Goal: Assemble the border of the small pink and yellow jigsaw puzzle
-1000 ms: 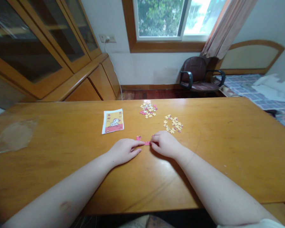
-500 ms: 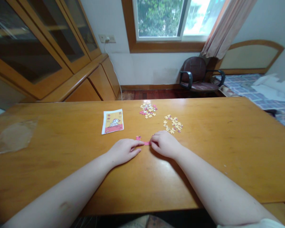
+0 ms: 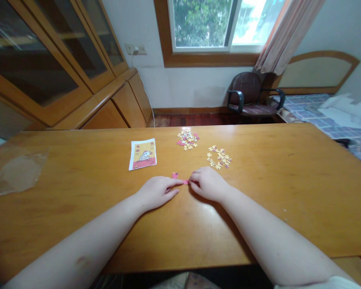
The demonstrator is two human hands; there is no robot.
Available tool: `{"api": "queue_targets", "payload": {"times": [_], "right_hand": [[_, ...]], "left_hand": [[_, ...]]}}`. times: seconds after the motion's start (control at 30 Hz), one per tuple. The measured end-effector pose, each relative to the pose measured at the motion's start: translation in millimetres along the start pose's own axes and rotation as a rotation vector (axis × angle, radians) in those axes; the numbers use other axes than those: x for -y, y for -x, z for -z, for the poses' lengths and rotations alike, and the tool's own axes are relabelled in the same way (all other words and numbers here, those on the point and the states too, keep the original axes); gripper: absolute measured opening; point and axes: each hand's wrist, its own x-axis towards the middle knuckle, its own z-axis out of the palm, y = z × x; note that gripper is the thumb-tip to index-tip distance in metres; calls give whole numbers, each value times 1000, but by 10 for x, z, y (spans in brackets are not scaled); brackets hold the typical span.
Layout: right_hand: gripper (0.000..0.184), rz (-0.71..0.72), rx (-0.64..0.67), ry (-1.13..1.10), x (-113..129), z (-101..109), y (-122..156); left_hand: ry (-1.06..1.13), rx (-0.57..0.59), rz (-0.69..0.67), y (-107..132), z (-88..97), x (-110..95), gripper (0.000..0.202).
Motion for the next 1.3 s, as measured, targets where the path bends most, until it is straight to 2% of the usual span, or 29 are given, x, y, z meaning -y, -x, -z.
{"api": "queue_targets", "payload": {"times": [0.17, 0.33, 0.73, 1.3], "right_hand": [[19, -130, -39, -1, -57, 93, 31], [33, -226, 1, 36, -119, 141, 56], [29, -245, 47, -12, -150, 88, 24], [27, -243, 51, -16, -101, 108, 23]], "left_hand": [[30, -57, 69, 6, 24, 22, 37], [-20, -116, 207, 1, 46, 58, 49], [-41, -103, 253, -24, 26, 40, 41], [-5, -117, 249, -26, 21, 42, 41]]}}
